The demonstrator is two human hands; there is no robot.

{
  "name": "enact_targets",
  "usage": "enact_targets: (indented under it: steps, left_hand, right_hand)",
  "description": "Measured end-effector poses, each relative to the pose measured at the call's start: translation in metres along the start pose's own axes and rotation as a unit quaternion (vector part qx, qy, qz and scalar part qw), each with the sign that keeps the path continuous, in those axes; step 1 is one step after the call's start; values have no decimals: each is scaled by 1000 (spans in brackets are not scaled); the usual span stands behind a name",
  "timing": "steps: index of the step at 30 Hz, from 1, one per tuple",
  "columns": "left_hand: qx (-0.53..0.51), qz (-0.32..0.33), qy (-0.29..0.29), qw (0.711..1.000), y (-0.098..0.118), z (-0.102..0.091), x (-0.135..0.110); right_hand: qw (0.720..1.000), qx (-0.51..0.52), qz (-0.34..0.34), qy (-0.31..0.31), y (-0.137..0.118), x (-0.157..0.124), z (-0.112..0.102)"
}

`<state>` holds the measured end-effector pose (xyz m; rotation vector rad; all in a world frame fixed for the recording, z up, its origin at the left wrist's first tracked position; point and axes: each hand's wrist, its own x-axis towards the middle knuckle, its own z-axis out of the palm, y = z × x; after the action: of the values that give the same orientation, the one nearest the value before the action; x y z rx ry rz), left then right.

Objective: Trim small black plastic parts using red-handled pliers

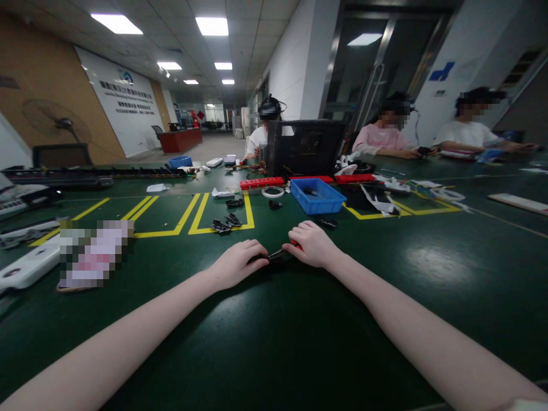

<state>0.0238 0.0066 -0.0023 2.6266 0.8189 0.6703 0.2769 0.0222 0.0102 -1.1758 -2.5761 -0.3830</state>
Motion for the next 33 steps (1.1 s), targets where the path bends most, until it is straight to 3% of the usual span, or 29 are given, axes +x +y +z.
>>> enact_targets:
  steps: [17,33]
  left_hand:
    - [-13,4,34,999,-6,4,-5]
    - [-10,16,-2,1000,-4,2,-3]
  right_hand:
    - [999,0,37,-28,-3,-1,2]
    - [1000,6,22,-17,-1,-1,2]
